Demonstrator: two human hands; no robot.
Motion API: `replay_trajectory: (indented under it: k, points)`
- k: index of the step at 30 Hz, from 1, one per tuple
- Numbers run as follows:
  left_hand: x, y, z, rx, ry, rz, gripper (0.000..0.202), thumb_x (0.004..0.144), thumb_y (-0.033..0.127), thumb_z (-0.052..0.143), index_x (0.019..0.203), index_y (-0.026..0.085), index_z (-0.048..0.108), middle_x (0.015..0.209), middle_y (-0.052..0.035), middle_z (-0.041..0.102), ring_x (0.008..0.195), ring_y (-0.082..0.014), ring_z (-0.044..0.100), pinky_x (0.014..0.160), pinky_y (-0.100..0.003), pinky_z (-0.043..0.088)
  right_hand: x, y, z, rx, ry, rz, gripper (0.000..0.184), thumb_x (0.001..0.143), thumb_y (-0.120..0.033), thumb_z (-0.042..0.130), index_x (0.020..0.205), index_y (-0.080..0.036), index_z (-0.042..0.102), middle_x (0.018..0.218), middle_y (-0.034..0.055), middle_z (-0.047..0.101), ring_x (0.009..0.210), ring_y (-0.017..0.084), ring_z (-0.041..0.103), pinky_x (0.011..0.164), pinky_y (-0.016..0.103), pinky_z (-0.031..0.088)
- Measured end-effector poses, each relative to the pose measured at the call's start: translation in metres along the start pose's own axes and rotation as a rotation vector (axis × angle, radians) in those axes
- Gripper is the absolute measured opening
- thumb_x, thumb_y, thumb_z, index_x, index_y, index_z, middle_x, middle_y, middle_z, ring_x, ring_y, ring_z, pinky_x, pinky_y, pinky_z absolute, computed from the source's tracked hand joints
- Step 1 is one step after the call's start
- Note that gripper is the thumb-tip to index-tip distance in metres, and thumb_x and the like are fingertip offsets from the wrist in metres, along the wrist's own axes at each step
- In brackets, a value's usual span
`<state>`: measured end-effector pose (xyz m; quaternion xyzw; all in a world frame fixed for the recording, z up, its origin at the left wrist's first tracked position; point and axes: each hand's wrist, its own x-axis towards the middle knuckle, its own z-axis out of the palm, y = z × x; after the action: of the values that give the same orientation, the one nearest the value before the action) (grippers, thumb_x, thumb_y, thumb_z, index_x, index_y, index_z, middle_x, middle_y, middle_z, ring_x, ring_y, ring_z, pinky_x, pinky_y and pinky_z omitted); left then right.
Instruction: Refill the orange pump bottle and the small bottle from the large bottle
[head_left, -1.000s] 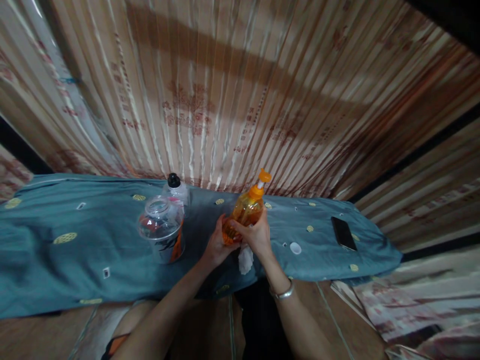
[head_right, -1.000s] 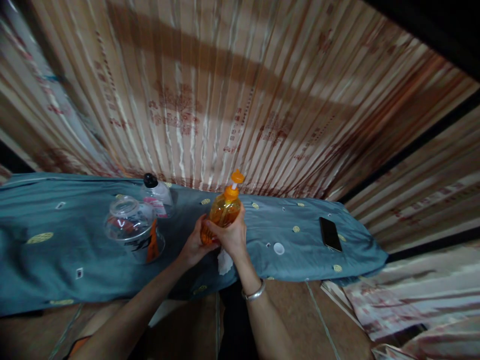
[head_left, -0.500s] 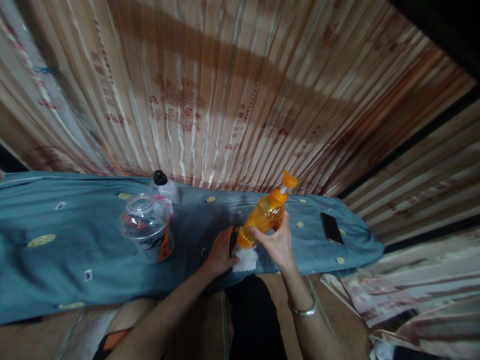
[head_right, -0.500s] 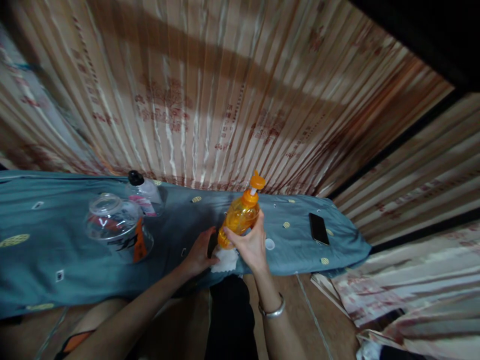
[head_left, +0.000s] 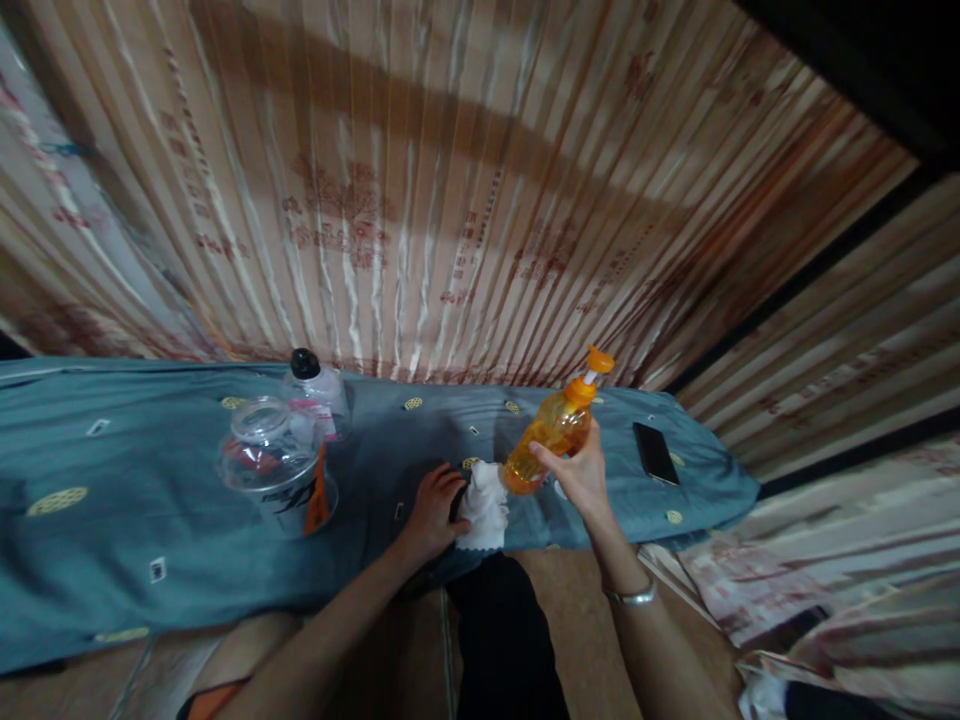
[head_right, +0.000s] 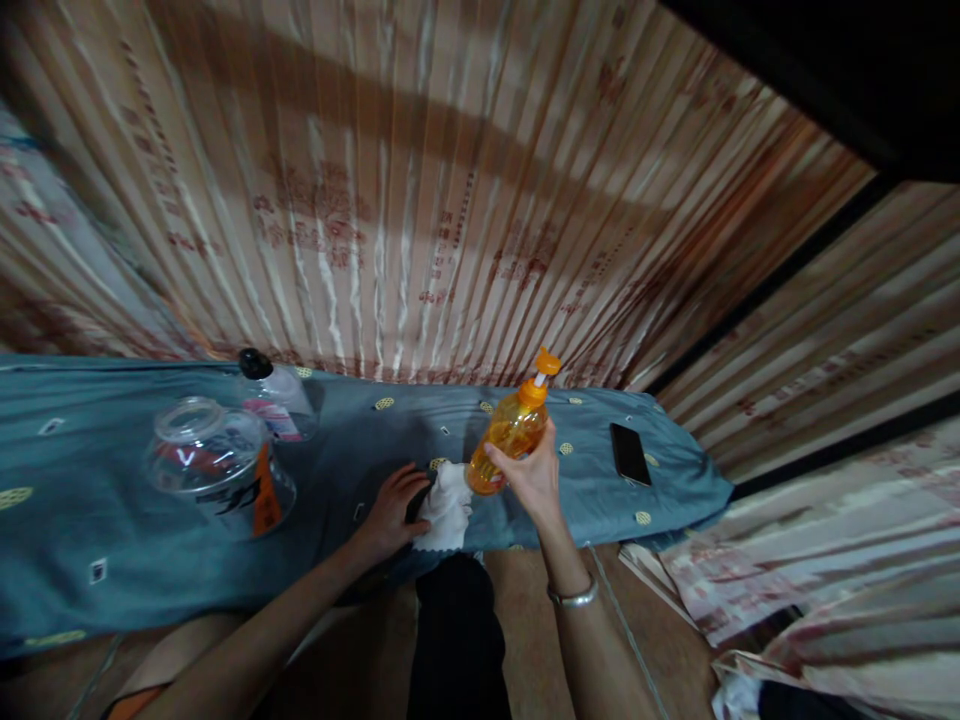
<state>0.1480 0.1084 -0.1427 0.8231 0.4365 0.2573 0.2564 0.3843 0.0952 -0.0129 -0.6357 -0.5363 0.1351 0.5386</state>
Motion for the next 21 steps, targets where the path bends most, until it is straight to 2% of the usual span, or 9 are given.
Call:
replay_trajectory:
  k: [6, 10, 16, 21]
  points:
    - [-0.001, 0.008, -0.006, 0.038, -0.058, -0.016, 0.042, 0.091, 0.04, 0.066, 0.128, 0.02, 0.061, 0.138, -0.0119, 0.059, 0.122, -0.0295, 0.06, 0.101, -0.056, 0.051, 0.059, 0.013, 0.017, -0.105, 0.113, 0.045, 0.1, 0.053, -0.06, 0.083, 0.135, -0.015, 0.045, 0.128, 0.0195, 0.067, 0.116, 0.036, 0.066, 0.101, 0.049, 0.05]
    - [-0.004, 0.011, -0.008, 0.05, -0.083, -0.021, 0.041, 0.092, 0.04, 0.066, 0.126, 0.02, 0.062, 0.137, -0.0117, 0.06, 0.122, -0.0293, 0.06, 0.101, -0.056, 0.05, 0.084, 0.027, 0.031, -0.142, 0.145, 0.062, 0.101, 0.054, -0.06, 0.08, 0.137, -0.016, 0.042, 0.13, 0.0195, 0.066, 0.117, 0.035, 0.066, 0.101, 0.048, 0.05]
    - [-0.007, 0.011, -0.009, 0.026, -0.065, 0.002, 0.04, 0.091, 0.041, 0.066, 0.125, 0.02, 0.062, 0.138, -0.0116, 0.06, 0.125, -0.03, 0.058, 0.104, -0.057, 0.048, 0.086, 0.049, 0.038, -0.152, 0.124, 0.131, 0.112, 0.054, -0.06, 0.078, 0.145, -0.012, 0.035, 0.136, 0.0236, 0.062, 0.122, 0.038, 0.063, 0.103, 0.049, 0.049]
    - [-0.008, 0.006, -0.006, 0.016, -0.027, 0.032, 0.04, 0.091, 0.041, 0.066, 0.124, 0.02, 0.063, 0.136, -0.0114, 0.061, 0.123, -0.0295, 0.06, 0.103, -0.057, 0.049, 0.085, 0.051, 0.033, -0.12, 0.073, 0.138, 0.129, 0.054, -0.064, 0.079, 0.155, -0.009, 0.022, 0.14, 0.0235, 0.06, 0.125, 0.038, 0.062, 0.106, 0.05, 0.047]
